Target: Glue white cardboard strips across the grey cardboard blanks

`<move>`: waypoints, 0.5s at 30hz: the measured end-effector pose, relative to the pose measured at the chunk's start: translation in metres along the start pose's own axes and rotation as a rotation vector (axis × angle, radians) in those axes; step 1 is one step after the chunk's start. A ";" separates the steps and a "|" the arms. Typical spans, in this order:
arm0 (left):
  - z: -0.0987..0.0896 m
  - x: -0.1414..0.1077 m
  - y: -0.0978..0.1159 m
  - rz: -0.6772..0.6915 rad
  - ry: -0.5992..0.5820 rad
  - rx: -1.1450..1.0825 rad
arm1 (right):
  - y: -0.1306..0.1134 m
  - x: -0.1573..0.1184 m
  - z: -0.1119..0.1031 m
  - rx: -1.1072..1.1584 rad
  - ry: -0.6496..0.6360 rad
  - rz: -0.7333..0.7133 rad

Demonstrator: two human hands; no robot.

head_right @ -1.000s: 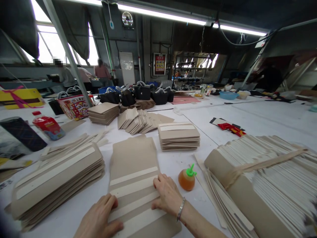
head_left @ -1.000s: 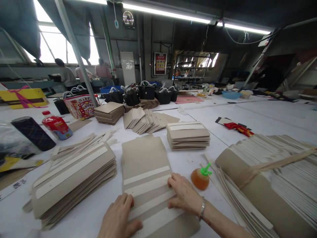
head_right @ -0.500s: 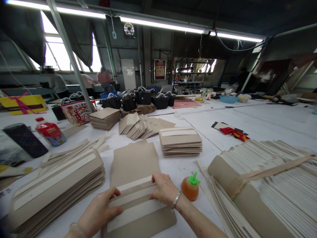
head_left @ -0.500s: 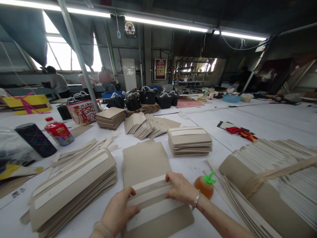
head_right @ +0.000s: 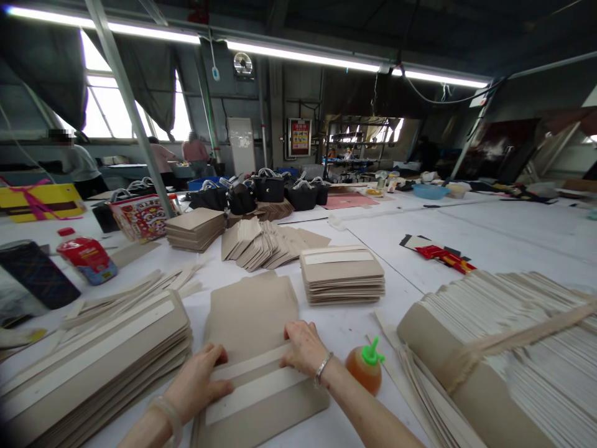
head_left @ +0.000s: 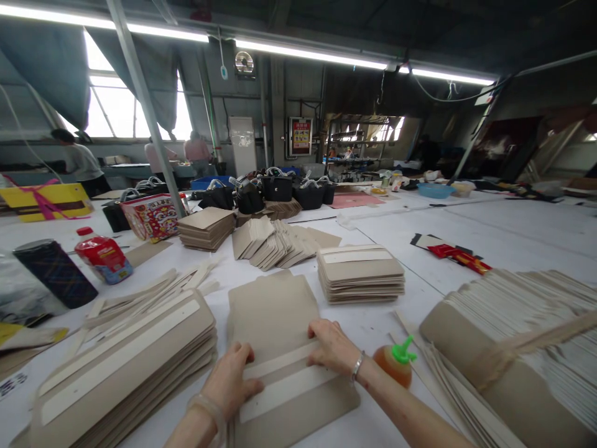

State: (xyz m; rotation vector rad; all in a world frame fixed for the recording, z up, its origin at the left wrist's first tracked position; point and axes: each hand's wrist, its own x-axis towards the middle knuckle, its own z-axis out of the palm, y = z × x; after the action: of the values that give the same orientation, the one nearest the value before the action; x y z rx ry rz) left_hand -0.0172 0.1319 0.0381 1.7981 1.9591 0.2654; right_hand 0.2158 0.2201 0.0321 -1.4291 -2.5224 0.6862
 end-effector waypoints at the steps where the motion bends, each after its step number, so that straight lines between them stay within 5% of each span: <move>1: 0.000 0.001 0.000 -0.004 -0.008 0.014 | 0.001 0.001 0.001 -0.006 0.001 -0.005; 15: -0.012 -0.018 0.017 0.088 0.021 0.012 | -0.005 -0.011 -0.011 -0.019 0.069 -0.060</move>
State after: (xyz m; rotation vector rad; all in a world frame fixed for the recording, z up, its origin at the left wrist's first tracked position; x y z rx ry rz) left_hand -0.0067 0.1186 0.0598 1.8991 1.9021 0.3033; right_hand 0.2214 0.2121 0.0453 -1.3535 -2.5141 0.5945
